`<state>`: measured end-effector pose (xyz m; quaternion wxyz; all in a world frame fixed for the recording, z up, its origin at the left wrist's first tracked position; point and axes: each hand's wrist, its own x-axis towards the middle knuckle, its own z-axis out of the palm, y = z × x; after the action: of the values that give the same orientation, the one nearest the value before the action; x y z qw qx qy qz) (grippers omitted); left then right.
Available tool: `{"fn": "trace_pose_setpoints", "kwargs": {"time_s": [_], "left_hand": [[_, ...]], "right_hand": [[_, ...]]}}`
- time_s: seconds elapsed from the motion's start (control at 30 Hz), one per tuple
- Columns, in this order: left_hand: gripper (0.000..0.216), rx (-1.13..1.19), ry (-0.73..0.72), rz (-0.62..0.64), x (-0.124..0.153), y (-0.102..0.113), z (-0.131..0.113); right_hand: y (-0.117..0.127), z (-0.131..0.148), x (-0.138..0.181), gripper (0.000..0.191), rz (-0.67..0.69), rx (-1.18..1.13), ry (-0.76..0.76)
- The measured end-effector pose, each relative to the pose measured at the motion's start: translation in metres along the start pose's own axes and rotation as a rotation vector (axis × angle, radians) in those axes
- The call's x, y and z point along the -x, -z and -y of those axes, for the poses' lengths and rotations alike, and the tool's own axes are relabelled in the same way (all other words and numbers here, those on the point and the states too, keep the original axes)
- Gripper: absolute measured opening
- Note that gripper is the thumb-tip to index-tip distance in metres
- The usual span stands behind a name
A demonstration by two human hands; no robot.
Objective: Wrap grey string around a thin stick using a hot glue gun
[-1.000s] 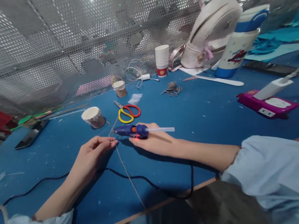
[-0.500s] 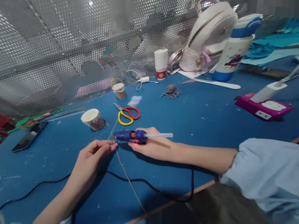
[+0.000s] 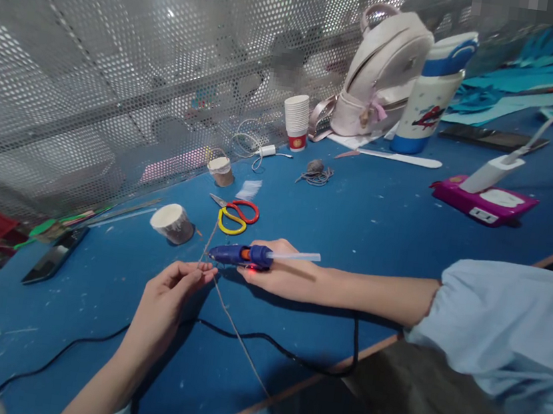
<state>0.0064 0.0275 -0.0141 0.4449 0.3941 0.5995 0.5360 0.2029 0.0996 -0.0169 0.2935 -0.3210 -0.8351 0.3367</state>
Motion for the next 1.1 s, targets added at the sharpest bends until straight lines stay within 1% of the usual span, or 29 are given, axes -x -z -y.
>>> {"fn": "trace_pose_setpoints", "kwargs": {"time_s": [0.1,0.17,0.47,0.63,0.73,0.83,0.97,1.1], "left_hand": [[0.020,0.001,-0.007,0.010,0.001,0.000,-0.001],[0.020,0.002,-0.010,0.016,0.001,0.000,0.000],[0.018,0.026,-0.014,0.012,-0.001,0.002,0.005],[0.018,0.011,-0.019,0.012,-0.001,0.002,0.004],[0.019,0.008,-0.020,0.015,0.000,0.002,0.004],[0.018,-0.002,-0.018,0.016,-0.001,0.003,0.004],[0.017,-0.017,-0.016,0.000,-0.001,0.002,0.003],[0.019,0.009,-0.021,0.016,0.000,0.002,0.004]], "right_hand": [[0.002,0.001,0.000,0.019,0.001,-0.002,-0.054],[0.004,0.002,0.000,0.018,-0.001,-0.008,-0.062],[0.004,0.003,0.001,0.014,-0.020,-0.005,-0.022],[0.005,0.005,0.001,0.013,-0.031,0.009,-0.047],[0.004,0.006,0.002,0.014,-0.032,0.015,-0.034],[0.004,0.010,0.004,0.016,-0.005,0.043,-0.016],[0.004,0.015,0.007,0.016,0.038,0.076,-0.027],[0.005,0.009,0.004,0.016,-0.014,0.045,-0.033]]}}
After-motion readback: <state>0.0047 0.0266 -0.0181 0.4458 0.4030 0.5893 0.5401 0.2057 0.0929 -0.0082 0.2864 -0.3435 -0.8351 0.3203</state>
